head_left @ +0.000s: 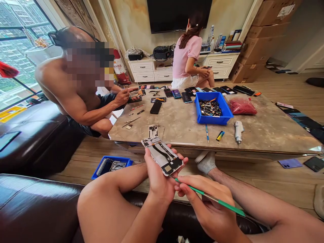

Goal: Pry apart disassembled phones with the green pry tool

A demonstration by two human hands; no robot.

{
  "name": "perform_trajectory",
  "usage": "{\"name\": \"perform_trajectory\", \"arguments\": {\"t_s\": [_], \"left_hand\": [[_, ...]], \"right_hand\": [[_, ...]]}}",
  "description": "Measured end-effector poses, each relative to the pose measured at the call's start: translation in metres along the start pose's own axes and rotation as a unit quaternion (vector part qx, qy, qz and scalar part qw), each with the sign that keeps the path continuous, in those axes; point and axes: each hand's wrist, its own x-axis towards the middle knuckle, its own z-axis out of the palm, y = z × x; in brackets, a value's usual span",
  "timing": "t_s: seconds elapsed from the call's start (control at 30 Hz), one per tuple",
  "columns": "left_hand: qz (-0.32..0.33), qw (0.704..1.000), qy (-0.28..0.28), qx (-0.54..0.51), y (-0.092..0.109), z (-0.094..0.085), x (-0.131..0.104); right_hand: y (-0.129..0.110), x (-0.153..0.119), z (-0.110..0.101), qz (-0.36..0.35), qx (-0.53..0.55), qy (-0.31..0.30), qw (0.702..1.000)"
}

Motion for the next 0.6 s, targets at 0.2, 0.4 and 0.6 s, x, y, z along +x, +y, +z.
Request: {"name": "perform_trajectory", "arguments": {"t_s": [0.2,0.4,0.6], "left_hand": [[0.057,0.998,0.018,-0.009,-0.004,0.009,0.007],[0.048,0.998,0.017,0.027,0.002,-0.001,-0.013],[0.036,0.994,0.031,0.094,0.026,-0.056,-0.076]], "right_hand": [[-0.001,-0.003,0.001,-0.047,-0.029,0.014,0.998],[0.008,-0.019,0.012,-0.087,-0.045,0.026,0.995],[0.015,-0.02,0.006,-0.061,-0.034,-0.011,0.997]]}}
